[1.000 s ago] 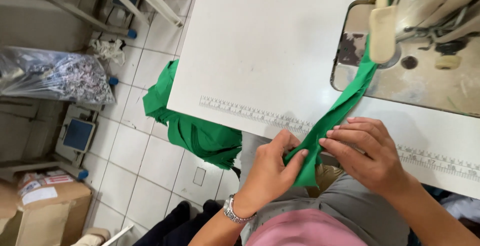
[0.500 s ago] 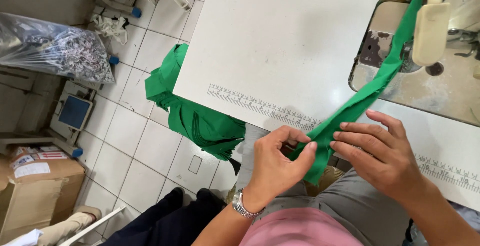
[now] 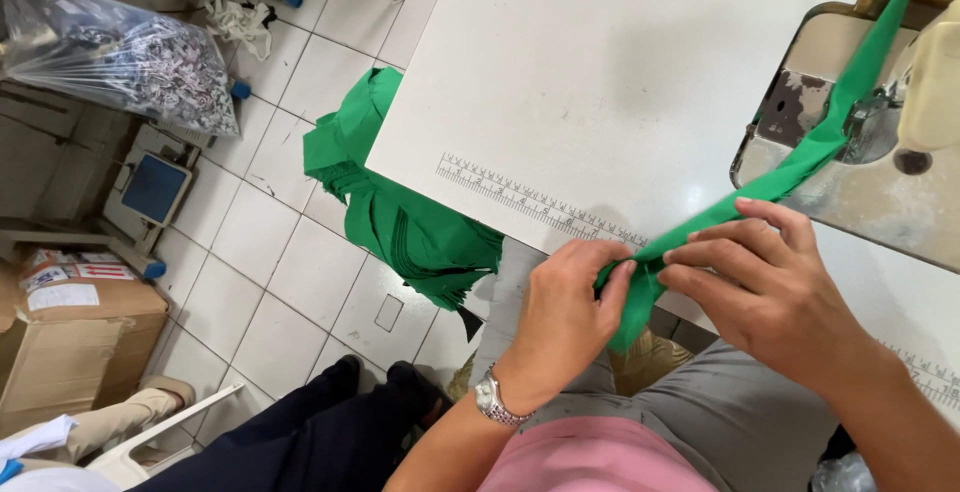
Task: Feeding and guiding green fabric strips through an industrial sewing machine to join or hem them.
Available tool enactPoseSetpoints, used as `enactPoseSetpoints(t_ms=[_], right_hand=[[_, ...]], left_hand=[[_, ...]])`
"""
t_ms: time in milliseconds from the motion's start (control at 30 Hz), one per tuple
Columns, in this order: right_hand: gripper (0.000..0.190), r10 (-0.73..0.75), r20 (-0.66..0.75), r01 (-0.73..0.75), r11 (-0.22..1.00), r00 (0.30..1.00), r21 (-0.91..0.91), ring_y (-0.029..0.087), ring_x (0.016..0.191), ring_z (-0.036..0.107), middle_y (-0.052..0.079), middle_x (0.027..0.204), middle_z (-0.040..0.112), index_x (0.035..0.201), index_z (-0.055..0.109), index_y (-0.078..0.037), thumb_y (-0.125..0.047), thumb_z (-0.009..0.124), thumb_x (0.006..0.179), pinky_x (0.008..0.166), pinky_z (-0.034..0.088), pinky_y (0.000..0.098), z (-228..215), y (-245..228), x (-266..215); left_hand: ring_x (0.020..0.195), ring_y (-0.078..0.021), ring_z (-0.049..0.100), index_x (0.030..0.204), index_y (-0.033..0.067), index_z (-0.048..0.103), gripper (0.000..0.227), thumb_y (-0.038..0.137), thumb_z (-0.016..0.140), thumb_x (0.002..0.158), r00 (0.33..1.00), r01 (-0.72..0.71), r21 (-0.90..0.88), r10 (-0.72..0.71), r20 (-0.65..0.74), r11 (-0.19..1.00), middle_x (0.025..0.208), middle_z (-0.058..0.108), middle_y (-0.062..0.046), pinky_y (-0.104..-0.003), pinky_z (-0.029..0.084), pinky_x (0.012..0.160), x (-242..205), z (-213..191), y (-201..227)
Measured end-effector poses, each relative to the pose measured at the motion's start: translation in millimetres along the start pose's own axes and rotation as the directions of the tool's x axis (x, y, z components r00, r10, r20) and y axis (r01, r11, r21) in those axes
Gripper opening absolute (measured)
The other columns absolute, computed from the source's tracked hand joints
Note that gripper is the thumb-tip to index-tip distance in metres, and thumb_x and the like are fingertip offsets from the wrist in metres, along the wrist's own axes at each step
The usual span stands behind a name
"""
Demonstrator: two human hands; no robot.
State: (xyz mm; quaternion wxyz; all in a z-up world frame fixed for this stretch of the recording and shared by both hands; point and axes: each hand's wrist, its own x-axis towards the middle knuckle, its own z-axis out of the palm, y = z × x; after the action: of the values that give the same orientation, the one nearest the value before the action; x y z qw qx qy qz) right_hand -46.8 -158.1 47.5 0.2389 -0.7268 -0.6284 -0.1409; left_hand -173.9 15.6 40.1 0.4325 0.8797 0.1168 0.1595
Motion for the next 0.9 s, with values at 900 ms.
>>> enactPoseSetpoints(t_ms=[900], right_hand=[[0.007,0.160,-0.093,-0.151,0.984,0.983,0.090,0.023,0.091,0.064,-0.007,0.084,0.070,0.095,0.074,-0.016,-0.011,0.070,0.096,0.111,0.035,0.0579,-7.0,-7.6,10.3]], left_hand=[[0.081,-0.0295,0.068,0.112,0.0071,0.070,0.033,0.036,0.064,0.096,0.987,-0.163,0.028,0.163,0.008,0.986,0.094,0.068,-0.012,-0.041,0.056,0.069,-3.7,-13.3,33.7]])
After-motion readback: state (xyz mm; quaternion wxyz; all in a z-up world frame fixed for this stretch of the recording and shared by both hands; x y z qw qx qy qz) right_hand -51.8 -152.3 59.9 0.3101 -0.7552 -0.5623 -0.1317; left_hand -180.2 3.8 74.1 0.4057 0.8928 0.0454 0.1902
